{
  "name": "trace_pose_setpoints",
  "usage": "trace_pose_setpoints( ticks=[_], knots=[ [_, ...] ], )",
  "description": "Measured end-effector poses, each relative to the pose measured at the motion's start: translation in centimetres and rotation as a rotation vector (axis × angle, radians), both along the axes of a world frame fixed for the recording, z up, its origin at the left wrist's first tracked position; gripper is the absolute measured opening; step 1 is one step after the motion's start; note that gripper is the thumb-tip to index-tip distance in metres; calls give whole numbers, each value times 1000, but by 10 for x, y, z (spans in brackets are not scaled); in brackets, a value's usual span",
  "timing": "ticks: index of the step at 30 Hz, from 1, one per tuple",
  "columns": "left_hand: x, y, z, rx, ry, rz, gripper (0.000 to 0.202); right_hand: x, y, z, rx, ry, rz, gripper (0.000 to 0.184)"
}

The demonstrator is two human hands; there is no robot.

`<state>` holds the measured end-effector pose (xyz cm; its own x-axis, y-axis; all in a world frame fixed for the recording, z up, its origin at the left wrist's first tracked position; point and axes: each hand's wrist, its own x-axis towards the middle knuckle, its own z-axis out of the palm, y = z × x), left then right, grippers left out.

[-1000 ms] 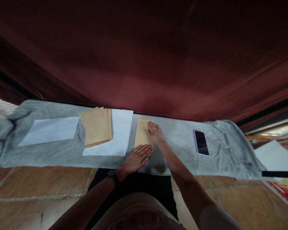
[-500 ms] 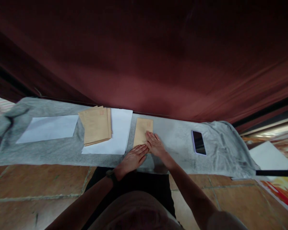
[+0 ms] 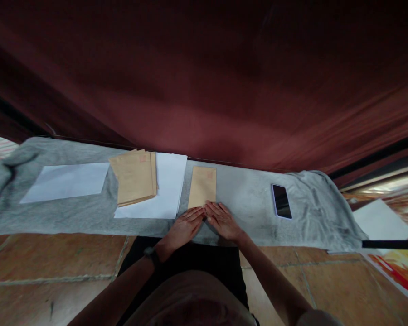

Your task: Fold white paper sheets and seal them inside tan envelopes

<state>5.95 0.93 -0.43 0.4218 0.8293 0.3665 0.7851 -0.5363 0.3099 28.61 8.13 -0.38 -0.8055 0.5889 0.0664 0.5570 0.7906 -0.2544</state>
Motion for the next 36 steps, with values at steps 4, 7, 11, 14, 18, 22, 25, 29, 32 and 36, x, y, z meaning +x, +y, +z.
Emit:
trace_pose_setpoints(
  ticks=[4,7,11,14,18,22,25,29,32,36],
  knots=[
    [2,-1,0,-35,-42,30,38,-11,24,0,7,10,-14,52],
    [2,-1,2,-58,-62,45,39,-31,50,0,20,-7,-63,51],
    [2,-2,2,-63,-70,59,39,-57,80,1,44,-22,-133,52],
    [2,-3,3,-81,-71,70,40,-72,96,3,62,-17,-178,54],
    [2,-4,5,-106,-52,75,40,-81,103,4,67,-24,-221,54],
    [2,-4,2,-73,-54,105,37,-79,95,0,66,-44,-165,54],
    [2,-3,-1,-39,-58,132,34,-76,85,-3,70,-41,-127,53],
    [2,-1,-4,-31,-81,155,33,-71,72,-3,61,-32,-109,53],
    [2,0,-6,-37,-101,162,33,-65,62,-1,35,-9,-108,50],
    [0,1,-7,-45,-136,179,34,-50,47,1,-10,101,-96,46]
  ],
)
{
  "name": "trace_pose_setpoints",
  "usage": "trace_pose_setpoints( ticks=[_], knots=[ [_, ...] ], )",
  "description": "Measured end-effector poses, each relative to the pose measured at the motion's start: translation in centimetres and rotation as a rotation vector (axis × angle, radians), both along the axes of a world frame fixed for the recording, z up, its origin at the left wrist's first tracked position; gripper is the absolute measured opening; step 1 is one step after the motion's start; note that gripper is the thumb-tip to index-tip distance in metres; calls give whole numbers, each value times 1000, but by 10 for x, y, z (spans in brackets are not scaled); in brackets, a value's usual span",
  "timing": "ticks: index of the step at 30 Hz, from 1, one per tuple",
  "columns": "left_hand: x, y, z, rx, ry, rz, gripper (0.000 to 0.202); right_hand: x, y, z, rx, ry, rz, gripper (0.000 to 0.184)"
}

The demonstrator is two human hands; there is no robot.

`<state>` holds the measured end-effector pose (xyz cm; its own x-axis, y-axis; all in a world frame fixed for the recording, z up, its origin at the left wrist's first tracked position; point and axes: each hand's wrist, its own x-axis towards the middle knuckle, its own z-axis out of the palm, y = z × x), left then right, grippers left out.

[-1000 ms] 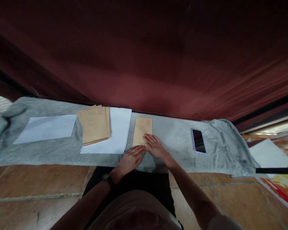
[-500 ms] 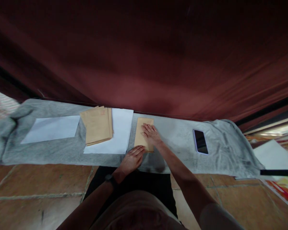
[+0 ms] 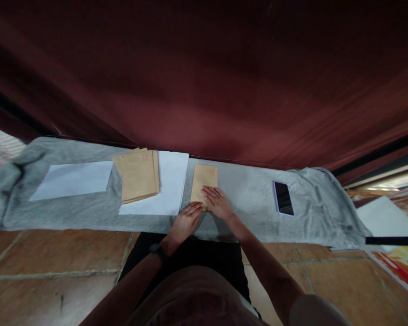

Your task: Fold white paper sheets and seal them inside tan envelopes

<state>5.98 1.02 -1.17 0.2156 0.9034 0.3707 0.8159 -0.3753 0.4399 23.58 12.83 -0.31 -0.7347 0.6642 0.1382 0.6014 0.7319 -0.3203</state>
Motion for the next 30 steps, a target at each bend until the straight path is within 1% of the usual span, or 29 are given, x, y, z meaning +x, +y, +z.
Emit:
trace_pose_setpoints(
  ticks=[5,8,14,16,20,23,26,30],
  knots=[
    [-1,3,0,-14,-62,40,32,21,-24,-1,-59,170,-6,39],
    [1,5,0,-19,-86,71,32,25,-33,-2,-64,202,-57,36],
    [3,7,0,-22,-88,131,35,19,-45,0,-12,136,-132,42],
    [3,6,1,-30,-81,124,36,15,-56,1,26,108,-140,44],
    [4,3,5,-44,-26,105,38,8,-88,0,49,62,-88,45],
    [5,2,4,-51,50,107,39,7,-104,-1,52,54,-134,45],
    [8,-2,1,-51,109,98,44,13,-108,-1,47,79,-185,46],
    [15,-15,-1,-50,140,104,50,23,-108,-1,51,95,-228,47]
  ],
)
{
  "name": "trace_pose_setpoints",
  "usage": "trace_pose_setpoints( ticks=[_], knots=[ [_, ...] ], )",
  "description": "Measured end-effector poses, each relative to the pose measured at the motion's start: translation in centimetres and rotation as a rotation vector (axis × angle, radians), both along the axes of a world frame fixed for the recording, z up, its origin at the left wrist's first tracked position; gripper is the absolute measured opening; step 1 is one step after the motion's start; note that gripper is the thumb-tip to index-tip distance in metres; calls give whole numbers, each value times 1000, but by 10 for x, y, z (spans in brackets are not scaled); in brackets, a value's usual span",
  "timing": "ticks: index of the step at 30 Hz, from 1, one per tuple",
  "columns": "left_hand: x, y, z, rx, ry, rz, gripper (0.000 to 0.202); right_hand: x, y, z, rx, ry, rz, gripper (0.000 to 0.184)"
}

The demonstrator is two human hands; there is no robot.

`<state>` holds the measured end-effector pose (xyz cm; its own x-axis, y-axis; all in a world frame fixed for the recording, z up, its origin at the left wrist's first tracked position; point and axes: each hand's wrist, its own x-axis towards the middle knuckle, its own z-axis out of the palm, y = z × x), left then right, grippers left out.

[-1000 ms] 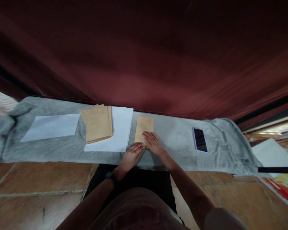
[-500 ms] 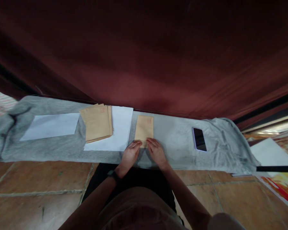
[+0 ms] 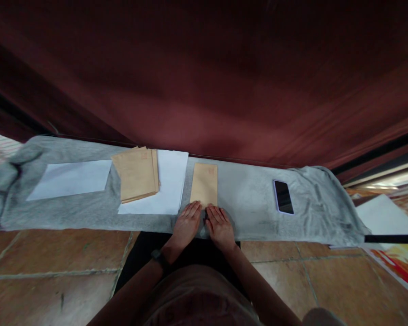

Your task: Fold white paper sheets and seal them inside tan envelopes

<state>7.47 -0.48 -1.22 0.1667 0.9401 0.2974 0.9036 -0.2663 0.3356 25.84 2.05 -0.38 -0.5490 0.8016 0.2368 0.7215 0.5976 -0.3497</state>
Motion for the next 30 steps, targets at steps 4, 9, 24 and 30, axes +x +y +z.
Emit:
trace_pose_setpoints(
  ticks=[4,9,24,30],
  knots=[
    [12,-7,1,-18,40,-9,55,4,-1,-2,10,-16,-16,47],
    [24,16,3,-73,71,-92,54,4,0,-7,55,21,-29,47],
    [33,114,15,-171,114,-14,59,1,0,-3,113,69,-36,43],
    [26,147,17,-200,128,46,60,0,0,3,80,48,-35,47]
  ],
)
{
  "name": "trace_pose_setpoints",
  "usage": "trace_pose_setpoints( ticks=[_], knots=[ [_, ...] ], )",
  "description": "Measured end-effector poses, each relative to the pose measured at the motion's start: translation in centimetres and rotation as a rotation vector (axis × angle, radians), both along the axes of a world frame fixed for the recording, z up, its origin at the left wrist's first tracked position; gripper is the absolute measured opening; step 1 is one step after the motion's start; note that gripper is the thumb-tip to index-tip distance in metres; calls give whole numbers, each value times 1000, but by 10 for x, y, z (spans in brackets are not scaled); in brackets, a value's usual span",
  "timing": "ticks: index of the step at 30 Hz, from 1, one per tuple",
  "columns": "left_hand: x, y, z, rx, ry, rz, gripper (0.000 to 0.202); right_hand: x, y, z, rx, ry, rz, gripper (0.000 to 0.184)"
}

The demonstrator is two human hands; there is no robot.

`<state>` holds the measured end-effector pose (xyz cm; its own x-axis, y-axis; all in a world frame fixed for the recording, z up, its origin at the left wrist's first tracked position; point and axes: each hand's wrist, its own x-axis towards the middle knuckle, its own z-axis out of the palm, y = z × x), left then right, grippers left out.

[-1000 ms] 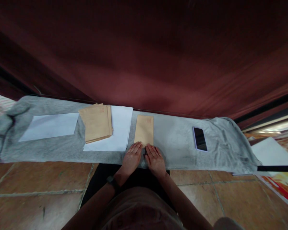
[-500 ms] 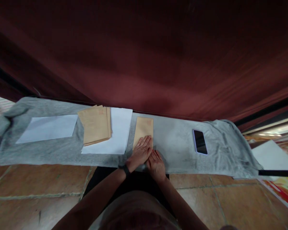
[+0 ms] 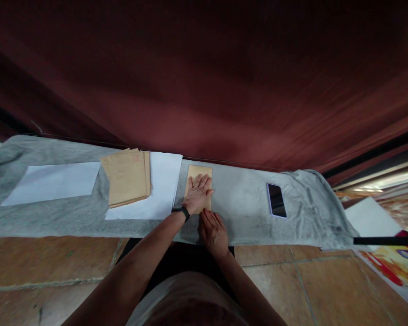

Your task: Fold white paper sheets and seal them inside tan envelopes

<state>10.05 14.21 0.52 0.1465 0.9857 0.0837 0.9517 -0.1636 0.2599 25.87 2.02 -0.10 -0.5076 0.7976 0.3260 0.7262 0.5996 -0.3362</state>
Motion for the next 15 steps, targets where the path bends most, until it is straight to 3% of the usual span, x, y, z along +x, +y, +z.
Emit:
trace_pose_setpoints(
  ticks=[7,11,15],
  knots=[
    [-4,13,1,-37,3,34,58,0,-1,-3,3,-14,2,47],
    [-11,-2,0,-39,8,-8,54,1,0,-4,13,-3,6,47],
    [-19,-32,-2,-64,-5,-59,55,0,1,-7,33,7,1,48]
  ],
)
